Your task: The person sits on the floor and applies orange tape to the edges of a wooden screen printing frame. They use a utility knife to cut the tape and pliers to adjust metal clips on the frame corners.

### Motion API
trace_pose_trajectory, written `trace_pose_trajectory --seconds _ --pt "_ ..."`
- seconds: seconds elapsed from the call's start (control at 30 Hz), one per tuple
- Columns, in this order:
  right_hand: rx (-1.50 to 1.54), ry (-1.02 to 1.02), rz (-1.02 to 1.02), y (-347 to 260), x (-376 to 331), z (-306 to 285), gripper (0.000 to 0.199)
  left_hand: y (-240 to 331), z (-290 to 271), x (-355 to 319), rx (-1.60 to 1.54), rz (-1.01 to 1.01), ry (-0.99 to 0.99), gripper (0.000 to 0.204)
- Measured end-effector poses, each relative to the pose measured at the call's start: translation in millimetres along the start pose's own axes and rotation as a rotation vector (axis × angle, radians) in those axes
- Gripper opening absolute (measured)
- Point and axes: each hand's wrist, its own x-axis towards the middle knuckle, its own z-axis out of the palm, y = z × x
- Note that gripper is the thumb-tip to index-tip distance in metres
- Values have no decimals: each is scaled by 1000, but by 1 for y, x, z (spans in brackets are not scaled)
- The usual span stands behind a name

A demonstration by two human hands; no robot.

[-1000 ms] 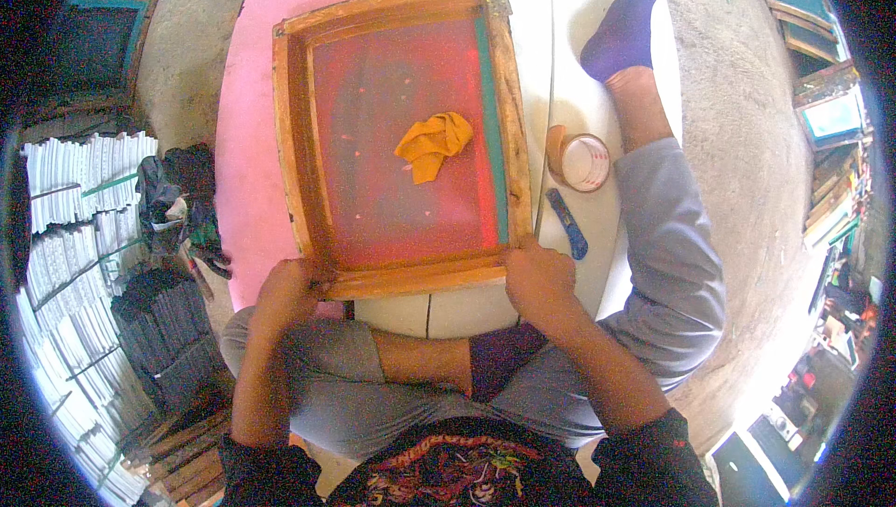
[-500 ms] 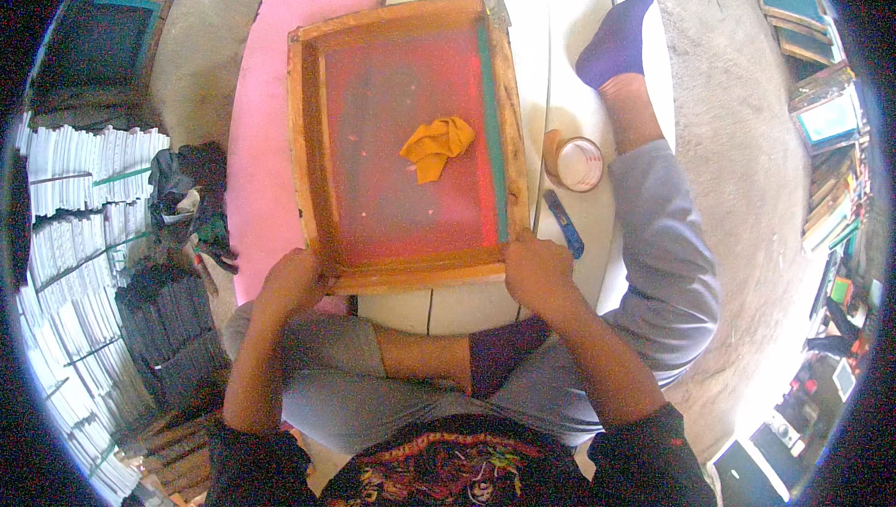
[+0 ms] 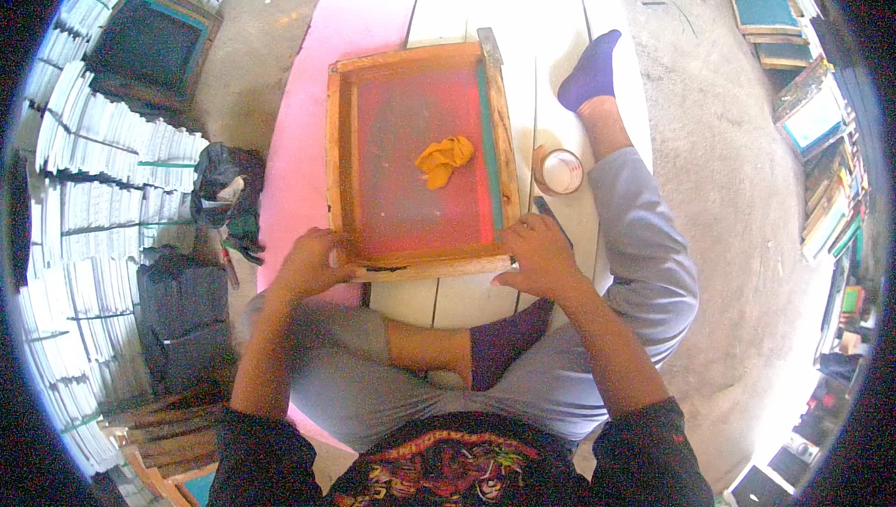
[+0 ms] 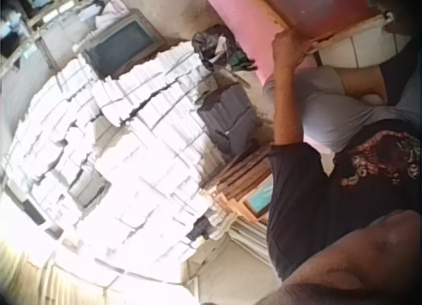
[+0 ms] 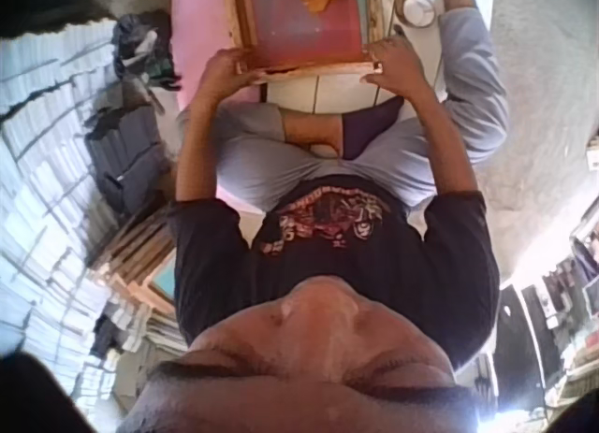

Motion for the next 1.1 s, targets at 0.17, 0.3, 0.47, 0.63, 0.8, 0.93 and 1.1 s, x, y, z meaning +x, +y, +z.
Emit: trace_pose_trajectory --seconds 0.17,0.3,0.47,0.63,0.8,0.93,1.1 --pt "-216 -73 -100 -6 -1 28 65 10 39 -8 186 90 -52 76" --pt "-256 -45 -94 -12 -6 33 61 7 52 -14 297 110 25 71" --pt "-304 67 -111 -3 -11 50 52 3 62 -18 359 75 16 64" --pt "-316 115 -122 -3 -14 55 43 1 70 -19 374 85 86 57" --pt "-321 103 -106 -5 -14 57 42 3 69 -19 418 76 76 54" --pt "-356 100 -112 -3 -13 62 46 5 66 -21 426 64 56 51" --pt "-380 96 -129 2 -13 69 53 5 67 -20 448 69 61 48"
